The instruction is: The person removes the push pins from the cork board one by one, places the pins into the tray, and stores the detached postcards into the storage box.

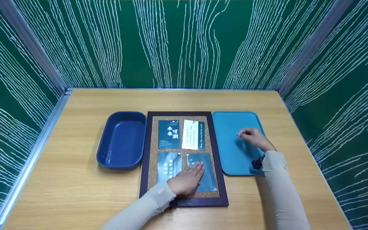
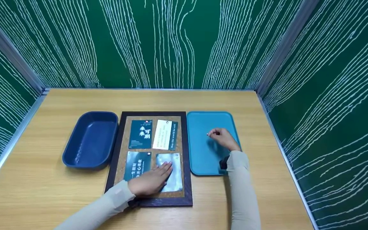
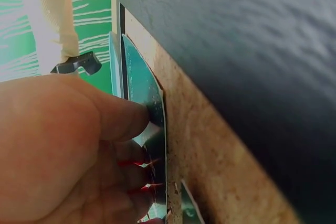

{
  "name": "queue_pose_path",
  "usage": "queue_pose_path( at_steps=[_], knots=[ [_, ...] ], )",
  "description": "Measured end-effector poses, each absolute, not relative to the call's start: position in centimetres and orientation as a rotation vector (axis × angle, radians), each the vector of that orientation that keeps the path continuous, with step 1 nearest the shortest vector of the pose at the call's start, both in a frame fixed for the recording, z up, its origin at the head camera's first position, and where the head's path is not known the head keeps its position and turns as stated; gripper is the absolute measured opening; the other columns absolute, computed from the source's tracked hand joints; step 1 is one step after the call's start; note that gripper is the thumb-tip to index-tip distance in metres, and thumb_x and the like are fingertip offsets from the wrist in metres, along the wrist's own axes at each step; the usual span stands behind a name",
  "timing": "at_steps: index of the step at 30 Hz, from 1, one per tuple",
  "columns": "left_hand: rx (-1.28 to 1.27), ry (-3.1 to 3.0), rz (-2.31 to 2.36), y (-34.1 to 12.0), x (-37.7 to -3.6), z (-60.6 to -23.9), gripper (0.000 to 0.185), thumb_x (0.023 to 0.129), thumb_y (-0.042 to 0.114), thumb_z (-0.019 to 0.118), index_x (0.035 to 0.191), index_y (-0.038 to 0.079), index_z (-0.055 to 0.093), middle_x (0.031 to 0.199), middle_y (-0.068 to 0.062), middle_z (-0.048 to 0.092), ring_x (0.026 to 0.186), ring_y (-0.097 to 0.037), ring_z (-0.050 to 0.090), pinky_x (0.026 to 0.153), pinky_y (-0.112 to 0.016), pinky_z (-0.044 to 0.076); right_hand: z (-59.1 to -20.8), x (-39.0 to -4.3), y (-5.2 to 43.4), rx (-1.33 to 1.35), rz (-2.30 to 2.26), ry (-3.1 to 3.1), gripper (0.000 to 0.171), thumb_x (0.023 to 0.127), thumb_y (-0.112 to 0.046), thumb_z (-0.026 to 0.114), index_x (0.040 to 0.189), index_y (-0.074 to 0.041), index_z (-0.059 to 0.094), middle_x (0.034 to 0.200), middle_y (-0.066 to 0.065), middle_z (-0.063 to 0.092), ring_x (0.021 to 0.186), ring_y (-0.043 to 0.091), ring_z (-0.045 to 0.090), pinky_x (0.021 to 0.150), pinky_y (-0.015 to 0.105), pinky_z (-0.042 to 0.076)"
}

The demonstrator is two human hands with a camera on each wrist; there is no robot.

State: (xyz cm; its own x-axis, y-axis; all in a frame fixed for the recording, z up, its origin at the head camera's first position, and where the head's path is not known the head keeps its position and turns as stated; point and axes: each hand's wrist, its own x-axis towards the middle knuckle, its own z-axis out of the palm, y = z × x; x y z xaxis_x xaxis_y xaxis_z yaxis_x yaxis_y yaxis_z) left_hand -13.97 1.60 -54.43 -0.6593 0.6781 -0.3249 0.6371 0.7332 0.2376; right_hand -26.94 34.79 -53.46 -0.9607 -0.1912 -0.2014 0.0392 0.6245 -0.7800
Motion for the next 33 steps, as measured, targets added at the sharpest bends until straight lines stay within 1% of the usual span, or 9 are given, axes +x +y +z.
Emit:
queue_pose_path(
  at_steps=[6, 8, 16, 23, 29, 33],
  knots=[
    [1.056, 2.554, 0.129, 1.57, -13.97, -54.48, 0.055, 0.103, 0.022, 0.035, 0.153, 0.006, 0.020, 0.162, -0.011, 0.012, 0.149, -0.024, 0.013, 0.120, -0.041, 0.021, -53.60, -26.94, 34.78, -0.130, -1.253, 2.602, 0.037, 0.098, -0.031, 0.054, 0.109, 0.003, 0.063, 0.107, 0.012, 0.061, 0.095, 0.020, 0.049, 0.085, 0.031, 0.040],
    [1.052, 2.550, 0.135, 1.59, -13.98, -54.55, 0.055, 0.103, 0.022, 0.035, 0.154, 0.006, 0.019, 0.162, -0.011, 0.012, 0.149, -0.023, 0.013, 0.120, -0.041, 0.021, -53.64, -26.90, 34.77, -0.120, -1.247, 2.606, 0.037, 0.098, -0.031, 0.055, 0.109, 0.003, 0.063, 0.106, 0.011, 0.061, 0.095, 0.020, 0.049, 0.085, 0.031, 0.040],
    [1.041, 2.552, 0.143, 1.61, -14.04, -54.77, 0.055, 0.103, 0.023, 0.034, 0.154, 0.007, 0.019, 0.162, -0.010, 0.010, 0.150, -0.023, 0.012, 0.121, -0.041, 0.019, -53.54, -27.00, 34.92, -0.095, -1.234, 2.586, 0.038, 0.098, -0.033, 0.053, 0.111, 0.001, 0.061, 0.111, 0.014, 0.058, 0.099, 0.023, 0.047, 0.086, 0.032, 0.038],
    [1.031, 2.552, 0.149, 1.59, -14.11, -54.87, 0.055, 0.104, 0.023, 0.032, 0.154, 0.009, 0.017, 0.162, -0.009, 0.009, 0.150, -0.022, 0.011, 0.121, -0.041, 0.018, -53.50, -27.01, 35.01, -0.079, -1.264, 2.564, 0.038, 0.099, -0.032, 0.053, 0.113, 0.002, 0.060, 0.112, 0.014, 0.058, 0.102, 0.024, 0.048, 0.091, 0.034, 0.038],
    [1.040, 2.561, 0.130, 1.60, -14.10, -54.98, 0.055, 0.104, 0.023, 0.033, 0.154, 0.008, 0.017, 0.162, -0.009, 0.010, 0.150, -0.022, 0.012, 0.121, -0.040, 0.019, -53.29, -26.80, 35.05, -0.078, -1.237, 2.578, 0.037, 0.099, -0.032, 0.053, 0.113, 0.000, 0.060, 0.115, 0.016, 0.058, 0.104, 0.026, 0.048, 0.091, 0.037, 0.039],
    [1.035, 2.548, 0.148, 1.55, -14.05, -54.86, 0.054, 0.104, 0.022, 0.032, 0.154, 0.007, 0.018, 0.162, -0.010, 0.011, 0.150, -0.022, 0.012, 0.121, -0.040, 0.019, -53.47, -26.80, 35.11, -0.103, -1.252, 2.598, 0.036, 0.099, -0.030, 0.053, 0.112, 0.003, 0.062, 0.117, 0.017, 0.060, 0.102, 0.025, 0.050, 0.090, 0.035, 0.040]
  ],
)
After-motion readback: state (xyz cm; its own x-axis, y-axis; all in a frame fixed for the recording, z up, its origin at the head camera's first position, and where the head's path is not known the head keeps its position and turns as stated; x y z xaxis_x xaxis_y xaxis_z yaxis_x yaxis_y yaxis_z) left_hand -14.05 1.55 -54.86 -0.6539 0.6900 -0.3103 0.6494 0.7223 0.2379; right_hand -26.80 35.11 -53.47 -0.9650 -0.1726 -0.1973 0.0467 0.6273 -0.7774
